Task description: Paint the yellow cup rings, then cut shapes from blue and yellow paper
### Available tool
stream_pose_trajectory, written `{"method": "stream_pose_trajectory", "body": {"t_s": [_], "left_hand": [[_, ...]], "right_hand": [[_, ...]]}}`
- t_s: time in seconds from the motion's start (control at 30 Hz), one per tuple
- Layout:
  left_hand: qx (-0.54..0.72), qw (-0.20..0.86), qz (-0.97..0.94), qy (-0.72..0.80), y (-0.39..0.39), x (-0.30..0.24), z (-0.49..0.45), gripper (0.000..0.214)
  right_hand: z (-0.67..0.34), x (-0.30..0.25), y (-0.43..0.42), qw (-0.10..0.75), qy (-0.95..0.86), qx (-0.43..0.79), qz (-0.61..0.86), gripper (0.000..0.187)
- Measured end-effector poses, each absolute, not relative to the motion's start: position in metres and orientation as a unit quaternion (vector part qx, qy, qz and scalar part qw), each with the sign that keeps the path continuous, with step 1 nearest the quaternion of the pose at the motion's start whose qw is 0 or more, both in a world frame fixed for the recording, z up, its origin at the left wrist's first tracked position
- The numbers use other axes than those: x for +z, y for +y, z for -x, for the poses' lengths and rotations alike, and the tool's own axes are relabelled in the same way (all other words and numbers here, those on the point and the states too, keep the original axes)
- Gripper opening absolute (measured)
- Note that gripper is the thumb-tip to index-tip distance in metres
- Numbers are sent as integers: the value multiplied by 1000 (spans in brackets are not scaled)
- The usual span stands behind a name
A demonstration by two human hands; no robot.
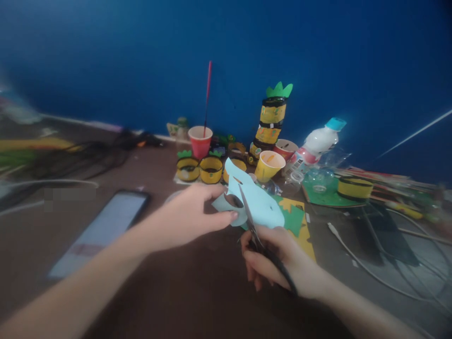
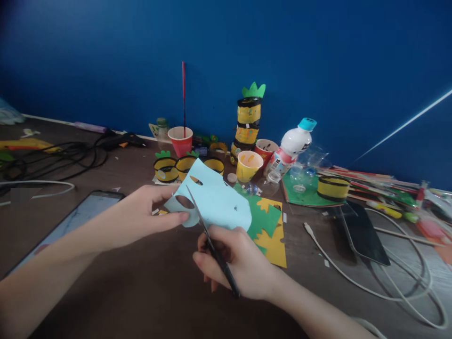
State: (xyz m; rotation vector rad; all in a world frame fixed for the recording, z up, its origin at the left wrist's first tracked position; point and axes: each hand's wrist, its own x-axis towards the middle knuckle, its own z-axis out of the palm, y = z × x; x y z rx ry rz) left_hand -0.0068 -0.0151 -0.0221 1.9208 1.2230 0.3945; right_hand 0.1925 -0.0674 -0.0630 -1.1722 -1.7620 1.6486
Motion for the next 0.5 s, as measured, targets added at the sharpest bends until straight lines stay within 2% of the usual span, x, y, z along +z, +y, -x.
{"method": "stream_pose_trajectory", "body": {"t_s": [0.3,0.5], "left_hand": [[190,394,-750,496,-17,-21,4,32],[190,357,-775,485,-18,-18,4,30]], "right_hand": [[-195,-66,-65,225,-641,586,442,19],[-202,-59,-63,181,-622,627,433,24]]}}
